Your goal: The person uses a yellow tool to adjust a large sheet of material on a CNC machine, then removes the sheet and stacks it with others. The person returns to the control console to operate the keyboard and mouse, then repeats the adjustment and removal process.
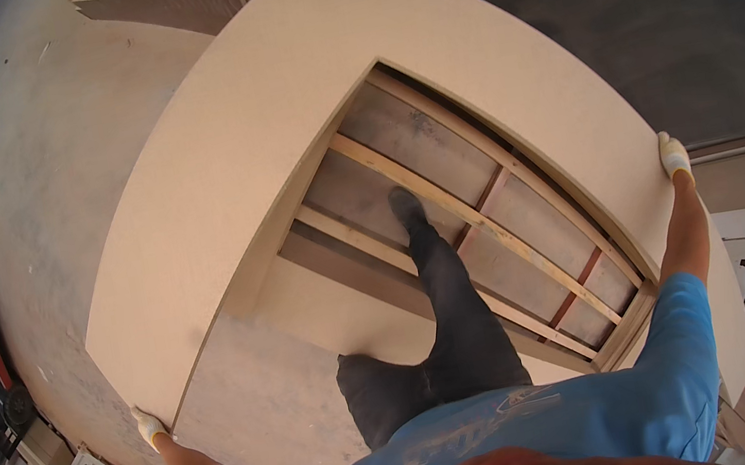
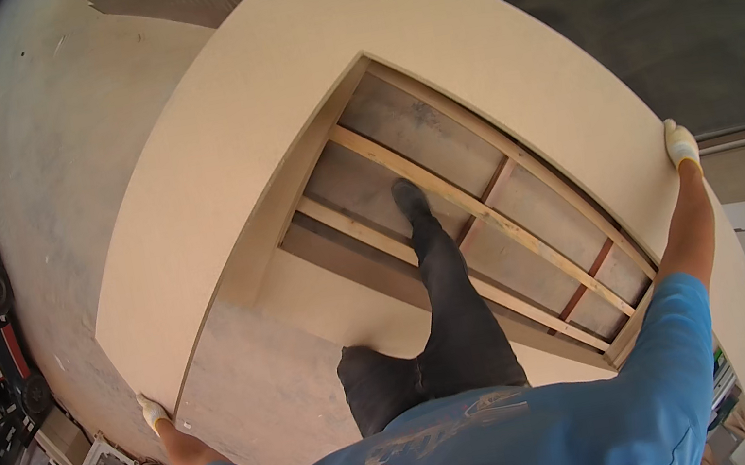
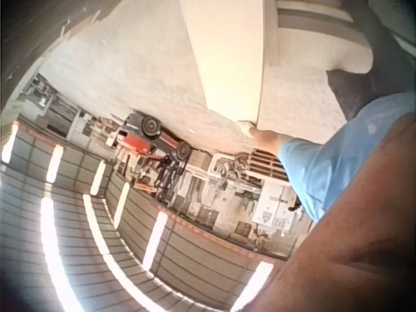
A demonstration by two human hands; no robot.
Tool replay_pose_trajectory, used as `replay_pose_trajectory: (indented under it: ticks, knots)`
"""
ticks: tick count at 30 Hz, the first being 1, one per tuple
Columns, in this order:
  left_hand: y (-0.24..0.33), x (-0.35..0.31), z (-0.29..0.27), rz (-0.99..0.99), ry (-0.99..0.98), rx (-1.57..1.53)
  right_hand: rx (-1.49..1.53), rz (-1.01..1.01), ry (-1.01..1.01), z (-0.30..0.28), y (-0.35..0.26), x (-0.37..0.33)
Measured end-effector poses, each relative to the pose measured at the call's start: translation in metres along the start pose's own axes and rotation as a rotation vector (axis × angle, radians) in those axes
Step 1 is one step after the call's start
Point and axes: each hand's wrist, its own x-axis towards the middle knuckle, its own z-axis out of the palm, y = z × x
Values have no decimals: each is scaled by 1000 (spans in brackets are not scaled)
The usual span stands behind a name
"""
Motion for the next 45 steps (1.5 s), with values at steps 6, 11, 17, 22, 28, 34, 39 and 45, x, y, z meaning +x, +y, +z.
replay_pose_trajectory:
  ticks: [6,11,17,22,28,34,39,45]
  knots:
    - [25,-46,120,-47,-55,-245,33,37,177,21,-28,82]
    - [29,-48,272,-257,-358,-198,-465,56,-122,124,-80,24]
    - [20,-48,387,-392,-458,-418,-279,-179,-227,226,-189,-90]
    - [19,-45,396,-487,-481,-564,-120,-306,-117,230,-317,-83]
    - [15,-52,385,-442,-545,-528,-206,-246,2,228,-363,-61]
    - [32,-70,384,-346,-600,-527,-271,-314,-69,254,-343,-27]
    - [48,-90,377,-364,-540,-520,-189,-259,84,270,-339,-13]
    - [54,-107,382,-380,-453,-554,-337,-292,69,278,-335,0]
